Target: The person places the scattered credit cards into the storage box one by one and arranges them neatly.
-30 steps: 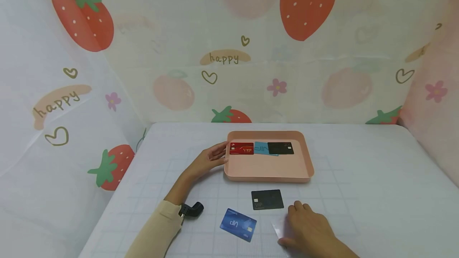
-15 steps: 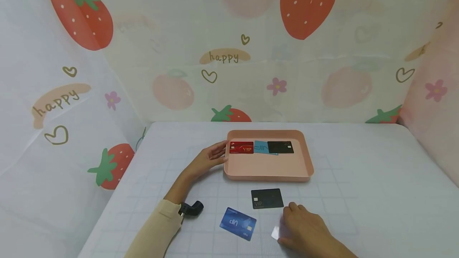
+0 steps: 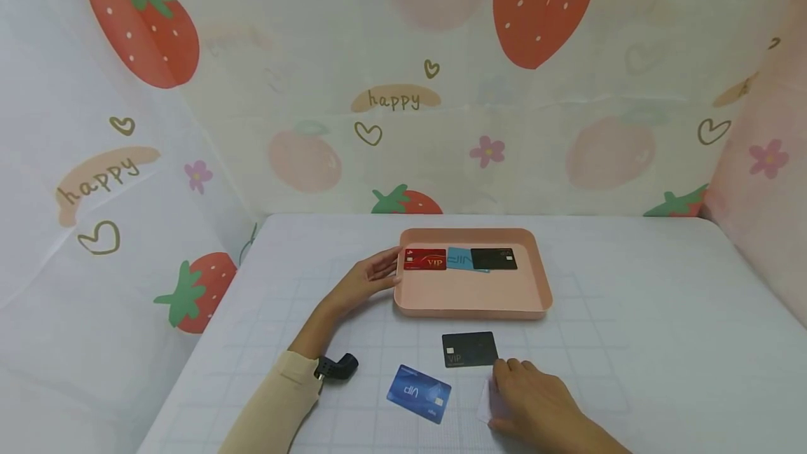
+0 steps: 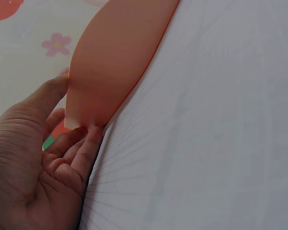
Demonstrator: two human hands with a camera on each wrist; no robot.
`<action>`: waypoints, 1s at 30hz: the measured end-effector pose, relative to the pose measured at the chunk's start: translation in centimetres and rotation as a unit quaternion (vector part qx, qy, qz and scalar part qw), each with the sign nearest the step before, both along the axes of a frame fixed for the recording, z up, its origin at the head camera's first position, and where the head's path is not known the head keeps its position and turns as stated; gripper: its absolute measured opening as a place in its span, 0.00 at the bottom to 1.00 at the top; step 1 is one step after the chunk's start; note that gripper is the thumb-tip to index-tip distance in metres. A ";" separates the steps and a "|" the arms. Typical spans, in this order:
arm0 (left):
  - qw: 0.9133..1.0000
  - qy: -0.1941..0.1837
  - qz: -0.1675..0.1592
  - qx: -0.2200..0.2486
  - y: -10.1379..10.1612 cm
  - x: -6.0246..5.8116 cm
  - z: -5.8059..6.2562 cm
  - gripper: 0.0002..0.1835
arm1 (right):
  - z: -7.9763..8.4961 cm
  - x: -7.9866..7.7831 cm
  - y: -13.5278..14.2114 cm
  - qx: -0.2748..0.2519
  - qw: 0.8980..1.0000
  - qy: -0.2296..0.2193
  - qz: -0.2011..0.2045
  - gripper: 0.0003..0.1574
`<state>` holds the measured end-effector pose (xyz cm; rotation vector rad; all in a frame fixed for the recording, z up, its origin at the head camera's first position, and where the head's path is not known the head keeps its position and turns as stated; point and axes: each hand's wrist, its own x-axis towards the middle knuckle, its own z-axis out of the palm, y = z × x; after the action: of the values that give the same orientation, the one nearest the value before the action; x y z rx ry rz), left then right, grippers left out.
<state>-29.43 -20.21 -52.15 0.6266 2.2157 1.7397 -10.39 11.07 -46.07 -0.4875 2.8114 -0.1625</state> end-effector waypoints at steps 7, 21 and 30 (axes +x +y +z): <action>1.000 -0.001 0.003 0.001 0.0 0.0 0.0 0.36 | 0.0 -0.1 0.1 -0.004 1.000 0.004 0.003 0.37; 1.000 0.001 -0.001 0.002 0.0 -0.2 -0.1 0.36 | -0.2 -0.3 0.4 -0.041 0.999 -0.015 -0.008 0.31; 1.000 0.001 -0.002 0.003 0.0 -0.1 -0.1 0.36 | -0.1 -0.8 0.8 -0.063 0.998 -0.021 0.011 0.21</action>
<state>-29.57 -20.23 -52.23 0.6336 2.2104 1.7446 -11.15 11.90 -46.19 -0.5377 2.7657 -0.3429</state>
